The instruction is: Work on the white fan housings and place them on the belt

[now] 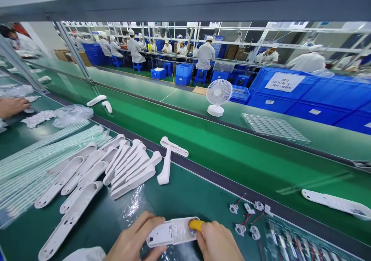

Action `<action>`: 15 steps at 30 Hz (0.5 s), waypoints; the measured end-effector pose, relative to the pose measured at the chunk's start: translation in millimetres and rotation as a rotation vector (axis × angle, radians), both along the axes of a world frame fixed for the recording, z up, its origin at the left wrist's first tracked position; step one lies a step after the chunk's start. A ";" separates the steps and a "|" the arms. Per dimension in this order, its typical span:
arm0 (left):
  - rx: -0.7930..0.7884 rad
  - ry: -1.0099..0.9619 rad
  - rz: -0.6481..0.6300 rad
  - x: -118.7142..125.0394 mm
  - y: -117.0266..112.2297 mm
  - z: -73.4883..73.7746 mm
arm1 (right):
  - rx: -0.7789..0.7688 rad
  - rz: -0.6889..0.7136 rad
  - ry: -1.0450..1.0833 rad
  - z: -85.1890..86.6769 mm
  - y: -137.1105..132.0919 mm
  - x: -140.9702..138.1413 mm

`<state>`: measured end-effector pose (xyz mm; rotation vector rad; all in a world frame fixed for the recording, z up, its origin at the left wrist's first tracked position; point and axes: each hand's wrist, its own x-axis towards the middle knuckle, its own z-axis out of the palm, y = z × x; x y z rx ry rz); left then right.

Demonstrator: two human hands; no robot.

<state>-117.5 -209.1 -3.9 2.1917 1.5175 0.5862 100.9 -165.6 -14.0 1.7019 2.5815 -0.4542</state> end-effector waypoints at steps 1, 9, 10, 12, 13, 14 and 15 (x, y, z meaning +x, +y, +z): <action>-0.012 0.005 0.000 0.2 -0.4 0.0 | -0.003 -0.011 0.027 1.8 0.6 0.9; -0.096 -0.016 0.020 -5.6 -3.5 -6.4 | 0.058 -0.119 0.285 22.5 0.5 5.5; -0.095 -0.030 0.017 -6.6 -4.3 -7.4 | 0.096 -0.085 0.299 21.1 -1.1 4.7; -0.096 -0.053 -0.001 -7.6 -6.0 -8.8 | 0.139 -0.027 0.309 16.0 -4.1 2.4; -0.090 -0.057 -0.004 -7.5 -6.8 -9.3 | 0.148 -0.019 0.312 13.1 -5.1 1.2; -0.077 -0.058 0.004 -6.9 -7.7 -9.6 | 0.151 -0.014 0.320 10.7 -5.7 0.1; -0.058 -0.058 0.020 -5.9 -8.6 -9.9 | 0.159 -0.011 0.330 8.9 -6.1 -0.9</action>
